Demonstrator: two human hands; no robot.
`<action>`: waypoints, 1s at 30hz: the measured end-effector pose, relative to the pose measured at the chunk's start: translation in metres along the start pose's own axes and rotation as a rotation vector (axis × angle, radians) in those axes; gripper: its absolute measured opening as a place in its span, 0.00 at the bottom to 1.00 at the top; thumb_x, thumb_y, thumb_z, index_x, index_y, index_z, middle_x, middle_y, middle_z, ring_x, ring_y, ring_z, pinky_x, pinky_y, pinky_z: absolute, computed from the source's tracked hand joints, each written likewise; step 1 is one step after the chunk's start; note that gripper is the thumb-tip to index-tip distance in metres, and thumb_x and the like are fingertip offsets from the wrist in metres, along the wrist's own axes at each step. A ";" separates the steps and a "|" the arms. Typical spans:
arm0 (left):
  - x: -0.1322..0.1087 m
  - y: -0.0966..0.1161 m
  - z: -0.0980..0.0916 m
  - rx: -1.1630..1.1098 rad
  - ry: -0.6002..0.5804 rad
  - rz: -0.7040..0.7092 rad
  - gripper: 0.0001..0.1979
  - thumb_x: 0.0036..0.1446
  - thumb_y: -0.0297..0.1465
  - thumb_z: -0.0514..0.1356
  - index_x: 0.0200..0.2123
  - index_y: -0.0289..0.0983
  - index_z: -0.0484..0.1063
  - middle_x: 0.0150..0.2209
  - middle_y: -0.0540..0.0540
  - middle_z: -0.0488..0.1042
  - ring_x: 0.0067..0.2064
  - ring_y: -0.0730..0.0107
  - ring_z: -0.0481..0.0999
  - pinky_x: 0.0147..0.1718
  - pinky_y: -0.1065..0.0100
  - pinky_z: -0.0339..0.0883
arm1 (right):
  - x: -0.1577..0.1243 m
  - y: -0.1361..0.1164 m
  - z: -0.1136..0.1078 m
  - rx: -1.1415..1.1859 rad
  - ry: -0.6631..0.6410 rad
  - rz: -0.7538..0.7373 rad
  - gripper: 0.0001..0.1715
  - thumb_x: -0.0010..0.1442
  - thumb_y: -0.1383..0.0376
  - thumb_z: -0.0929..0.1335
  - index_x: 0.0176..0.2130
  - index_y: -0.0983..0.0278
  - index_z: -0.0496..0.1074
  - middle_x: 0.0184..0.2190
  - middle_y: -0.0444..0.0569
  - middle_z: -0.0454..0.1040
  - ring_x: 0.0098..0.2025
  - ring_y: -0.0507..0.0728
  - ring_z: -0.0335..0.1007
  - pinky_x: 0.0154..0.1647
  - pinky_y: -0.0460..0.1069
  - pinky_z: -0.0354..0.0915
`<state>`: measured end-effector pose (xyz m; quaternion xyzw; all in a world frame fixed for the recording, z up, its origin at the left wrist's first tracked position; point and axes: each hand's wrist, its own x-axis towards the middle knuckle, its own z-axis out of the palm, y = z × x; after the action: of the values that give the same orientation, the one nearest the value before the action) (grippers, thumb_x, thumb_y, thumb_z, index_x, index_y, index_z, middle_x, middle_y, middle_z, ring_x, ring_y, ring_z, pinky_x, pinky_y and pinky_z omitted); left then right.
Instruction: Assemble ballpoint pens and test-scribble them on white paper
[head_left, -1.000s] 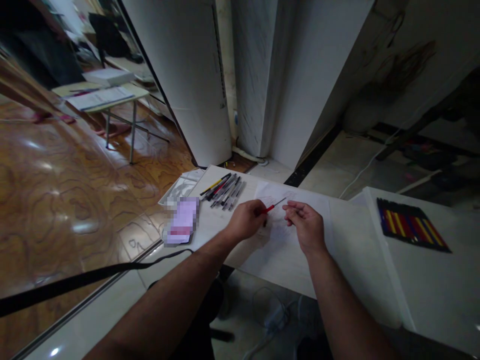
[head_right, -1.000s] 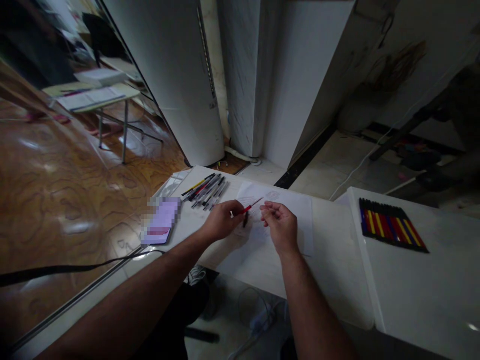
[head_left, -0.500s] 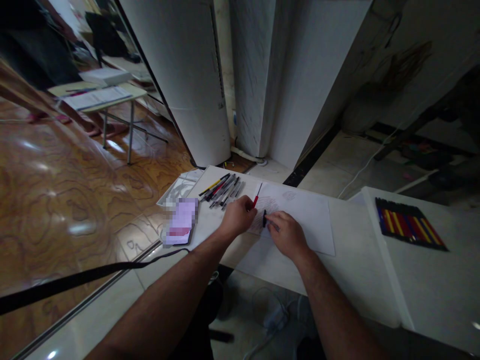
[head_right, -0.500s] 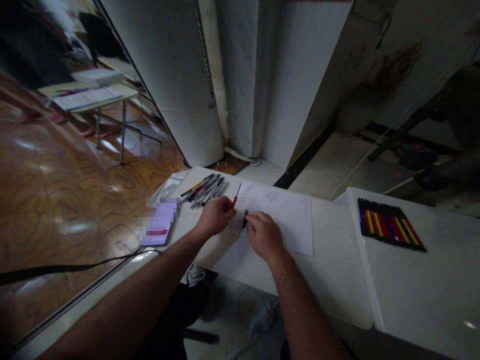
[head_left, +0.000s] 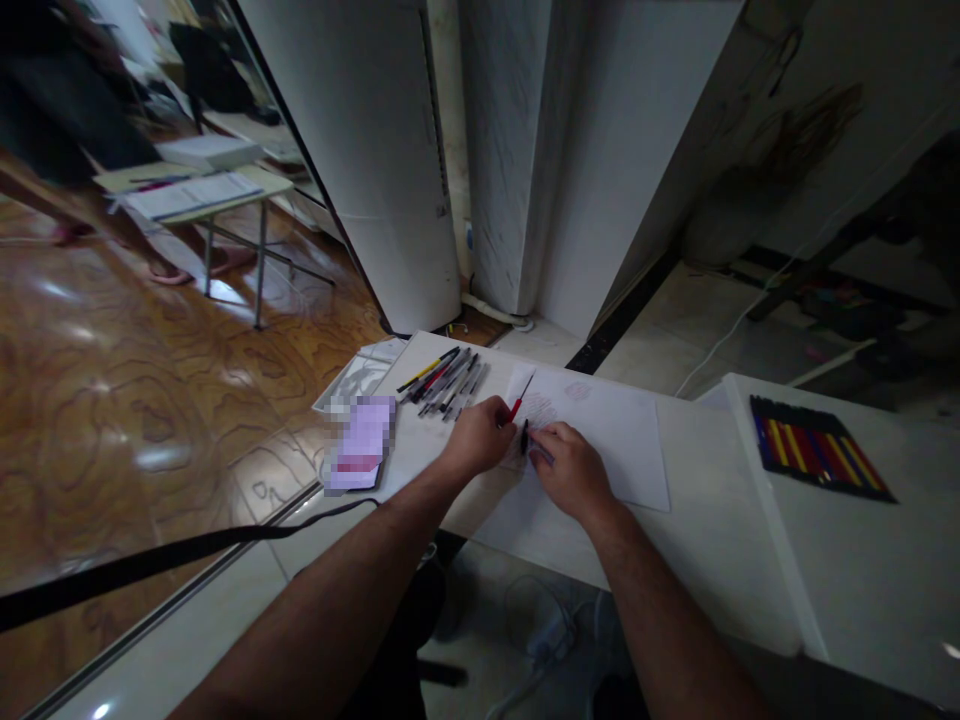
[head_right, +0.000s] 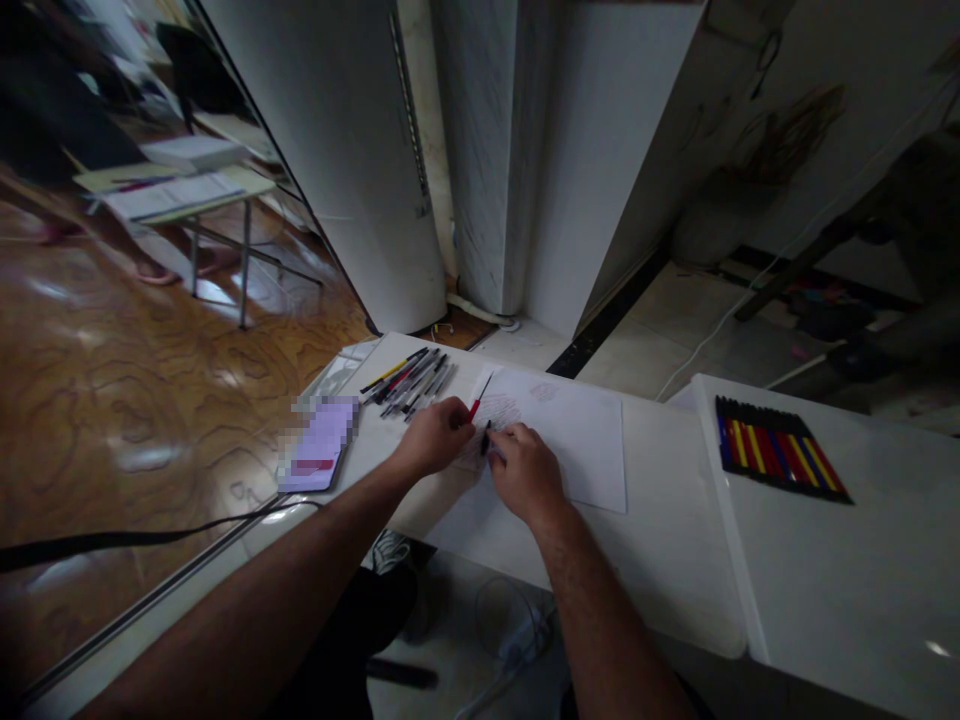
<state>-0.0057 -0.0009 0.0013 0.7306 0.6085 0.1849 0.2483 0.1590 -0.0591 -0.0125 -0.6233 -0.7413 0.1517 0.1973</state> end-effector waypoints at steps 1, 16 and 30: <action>0.000 0.000 0.000 -0.001 -0.004 -0.002 0.06 0.51 0.30 0.60 0.33 0.37 0.74 0.31 0.46 0.78 0.32 0.67 0.73 0.31 0.69 0.61 | 0.000 0.000 0.000 -0.005 0.007 0.009 0.20 0.61 0.65 0.66 0.52 0.58 0.73 0.45 0.50 0.73 0.47 0.57 0.68 0.50 0.49 0.64; -0.001 0.001 0.001 -0.012 -0.041 -0.012 0.06 0.51 0.31 0.60 0.33 0.37 0.73 0.33 0.46 0.78 0.32 0.68 0.73 0.30 0.70 0.60 | -0.002 -0.005 -0.003 -0.089 -0.026 -0.017 0.16 0.62 0.63 0.65 0.49 0.55 0.76 0.44 0.49 0.73 0.46 0.57 0.68 0.46 0.49 0.64; -0.001 0.002 0.000 0.023 -0.046 -0.018 0.06 0.52 0.31 0.59 0.34 0.37 0.74 0.33 0.46 0.78 0.32 0.67 0.73 0.30 0.69 0.60 | -0.003 -0.009 -0.002 -0.112 -0.055 -0.027 0.20 0.63 0.62 0.65 0.55 0.55 0.71 0.46 0.50 0.72 0.47 0.58 0.67 0.48 0.49 0.64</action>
<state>-0.0048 -0.0017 0.0024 0.7319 0.6113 0.1587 0.2558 0.1527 -0.0635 -0.0074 -0.6190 -0.7620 0.1244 0.1437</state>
